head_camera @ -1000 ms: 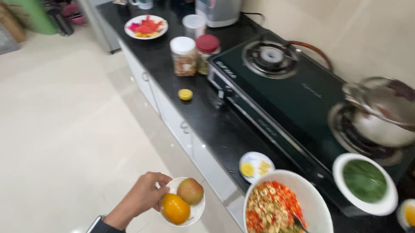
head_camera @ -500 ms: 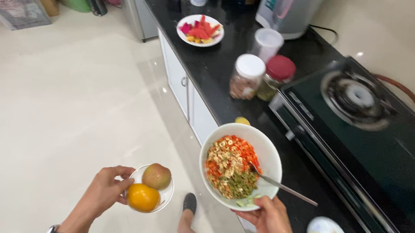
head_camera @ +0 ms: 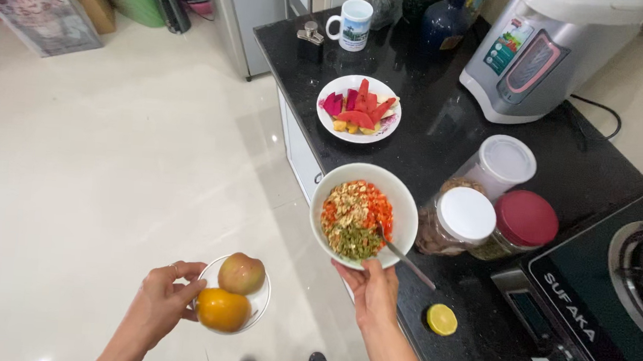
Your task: The person retrieves a fork and spoon from a cabinet, then arranges fruits on a plate. They squeeze lime juice into a bowl of chopped vegetables, mix the salad, and add cooked tomatoes from a pot. The person washes the pot and continues mixing the salad.
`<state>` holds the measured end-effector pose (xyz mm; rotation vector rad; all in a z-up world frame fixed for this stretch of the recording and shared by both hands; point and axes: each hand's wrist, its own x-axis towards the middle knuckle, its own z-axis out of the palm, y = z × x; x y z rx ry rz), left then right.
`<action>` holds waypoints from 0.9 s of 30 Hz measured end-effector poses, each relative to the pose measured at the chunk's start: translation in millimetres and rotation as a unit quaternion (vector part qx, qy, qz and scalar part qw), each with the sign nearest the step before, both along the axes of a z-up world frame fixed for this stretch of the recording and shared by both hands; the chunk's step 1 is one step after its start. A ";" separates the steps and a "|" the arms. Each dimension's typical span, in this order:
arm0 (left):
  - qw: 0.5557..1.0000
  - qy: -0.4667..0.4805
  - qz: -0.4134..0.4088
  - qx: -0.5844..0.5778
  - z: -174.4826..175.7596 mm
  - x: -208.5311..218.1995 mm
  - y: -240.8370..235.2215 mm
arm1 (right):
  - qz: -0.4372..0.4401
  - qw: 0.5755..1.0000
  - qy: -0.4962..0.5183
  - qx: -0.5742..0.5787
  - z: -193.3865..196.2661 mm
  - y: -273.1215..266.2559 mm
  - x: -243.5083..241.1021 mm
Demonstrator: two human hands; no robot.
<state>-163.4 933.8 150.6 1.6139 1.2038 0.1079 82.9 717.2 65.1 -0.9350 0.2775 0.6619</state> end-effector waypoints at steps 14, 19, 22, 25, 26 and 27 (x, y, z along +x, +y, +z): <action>0.989 0.030 -0.144 0.010 -20.2 112.3 120.3 | -0.171 0.985 0.008 -0.023 -13.3 83.1 74.3; 0.979 -0.011 -0.204 -0.023 -17.7 149.1 134.2 | -0.173 0.984 -0.013 -0.038 -27.0 83.8 94.4; 0.971 -0.015 -0.237 -0.030 -16.8 171.9 132.5 | -0.120 0.992 0.014 0.029 -27.5 74.6 103.3; 0.960 -0.025 -0.275 -0.042 -20.1 190.0 122.9 | -0.023 0.998 0.057 -0.023 -20.9 55.0 82.0; 0.957 -0.024 -0.286 -0.050 -22.6 196.2 119.3 | 0.009 0.997 0.023 -0.079 -16.3 46.8 69.6; 0.953 -0.023 -0.295 -0.058 -26.1 201.0 114.6 | 0.045 0.990 -0.010 -0.135 -11.0 39.3 51.5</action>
